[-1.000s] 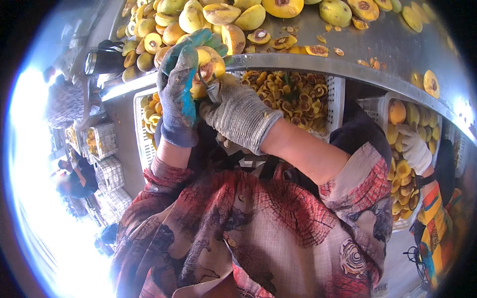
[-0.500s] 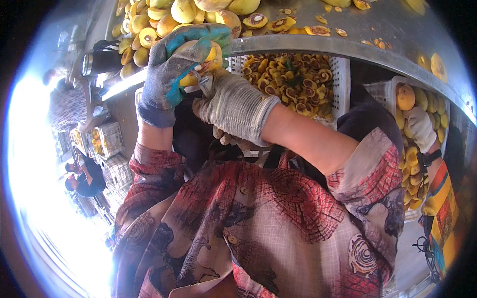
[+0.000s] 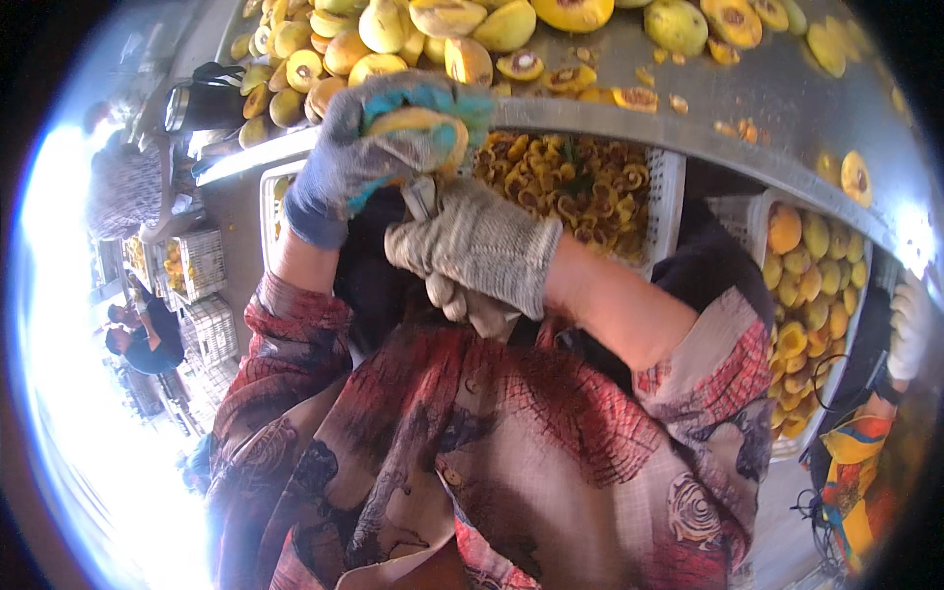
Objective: The person pits fruit by hand using a small curved tool to remove the seeds and then places the halved fruit into a white plastic bin.
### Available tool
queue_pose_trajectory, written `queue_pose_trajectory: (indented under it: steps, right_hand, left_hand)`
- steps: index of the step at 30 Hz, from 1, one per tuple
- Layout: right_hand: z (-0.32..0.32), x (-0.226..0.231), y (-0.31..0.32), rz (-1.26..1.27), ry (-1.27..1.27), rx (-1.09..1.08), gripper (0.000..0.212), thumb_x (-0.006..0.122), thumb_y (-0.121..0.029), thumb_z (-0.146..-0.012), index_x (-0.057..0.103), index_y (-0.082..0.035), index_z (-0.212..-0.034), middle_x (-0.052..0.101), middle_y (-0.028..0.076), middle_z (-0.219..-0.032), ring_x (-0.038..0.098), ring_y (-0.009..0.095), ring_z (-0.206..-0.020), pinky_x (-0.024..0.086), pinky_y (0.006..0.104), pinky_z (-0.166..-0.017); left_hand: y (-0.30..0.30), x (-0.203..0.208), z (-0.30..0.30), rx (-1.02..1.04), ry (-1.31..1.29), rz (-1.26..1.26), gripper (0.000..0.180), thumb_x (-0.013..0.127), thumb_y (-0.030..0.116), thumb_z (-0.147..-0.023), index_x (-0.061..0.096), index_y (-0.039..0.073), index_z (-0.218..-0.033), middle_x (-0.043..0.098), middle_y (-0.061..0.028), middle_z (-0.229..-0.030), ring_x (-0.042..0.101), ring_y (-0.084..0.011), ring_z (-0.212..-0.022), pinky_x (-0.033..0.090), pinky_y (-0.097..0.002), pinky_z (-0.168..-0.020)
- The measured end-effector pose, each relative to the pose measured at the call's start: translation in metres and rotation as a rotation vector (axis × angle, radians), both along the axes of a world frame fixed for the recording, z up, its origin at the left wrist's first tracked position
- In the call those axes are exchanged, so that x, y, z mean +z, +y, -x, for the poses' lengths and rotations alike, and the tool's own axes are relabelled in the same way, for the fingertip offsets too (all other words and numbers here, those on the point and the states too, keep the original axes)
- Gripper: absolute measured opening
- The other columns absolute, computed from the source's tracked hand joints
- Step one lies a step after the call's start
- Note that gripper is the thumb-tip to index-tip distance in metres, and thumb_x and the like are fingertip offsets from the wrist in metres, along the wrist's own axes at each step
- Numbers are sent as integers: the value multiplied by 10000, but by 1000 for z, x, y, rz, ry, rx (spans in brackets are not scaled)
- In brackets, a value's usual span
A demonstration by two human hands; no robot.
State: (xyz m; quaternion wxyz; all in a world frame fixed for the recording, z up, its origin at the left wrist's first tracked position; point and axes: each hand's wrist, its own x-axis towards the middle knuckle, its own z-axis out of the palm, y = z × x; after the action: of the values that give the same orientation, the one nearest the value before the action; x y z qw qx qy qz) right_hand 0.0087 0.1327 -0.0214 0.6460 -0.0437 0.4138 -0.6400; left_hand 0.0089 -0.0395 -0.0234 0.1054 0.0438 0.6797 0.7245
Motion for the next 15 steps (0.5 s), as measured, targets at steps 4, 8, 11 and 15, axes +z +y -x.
queue_pose_trajectory:
  steps: [4,8,11,15]
  right_hand:
    - [-1,-4,9,288,-335,-57,281,644,-171,-738,492,-33,-929,443,22,-530,403,99,-364,339,237,-317]
    - [4,-2,14,340,-444,-46,288,636,-167,-737,487,-42,-949,465,24,-552,418,109,-373,346,238,-324]
    - [8,1,8,189,-73,-26,250,615,-195,-768,498,-42,-927,494,12,-550,465,109,-389,372,240,-330]
    - [12,19,-6,-238,513,-32,229,592,-247,-798,519,-46,-881,474,14,-502,491,94,-392,409,244,-365]
  left_hand:
    - [5,8,7,-85,38,-4,370,657,73,-709,548,-9,-1053,577,-97,-1050,566,-156,-918,461,-273,-814]
    - [15,7,-2,60,32,-247,328,644,81,-736,552,-6,-1039,581,-73,-1020,543,-132,-933,447,-273,-806]
    - [22,-3,-6,277,71,-276,273,574,91,-795,543,-7,-1047,581,-57,-988,545,-119,-893,442,-252,-799]
    - [25,-13,-1,526,51,-330,288,582,129,-809,531,-7,-1058,580,-55,-960,555,-127,-868,444,-232,-786]
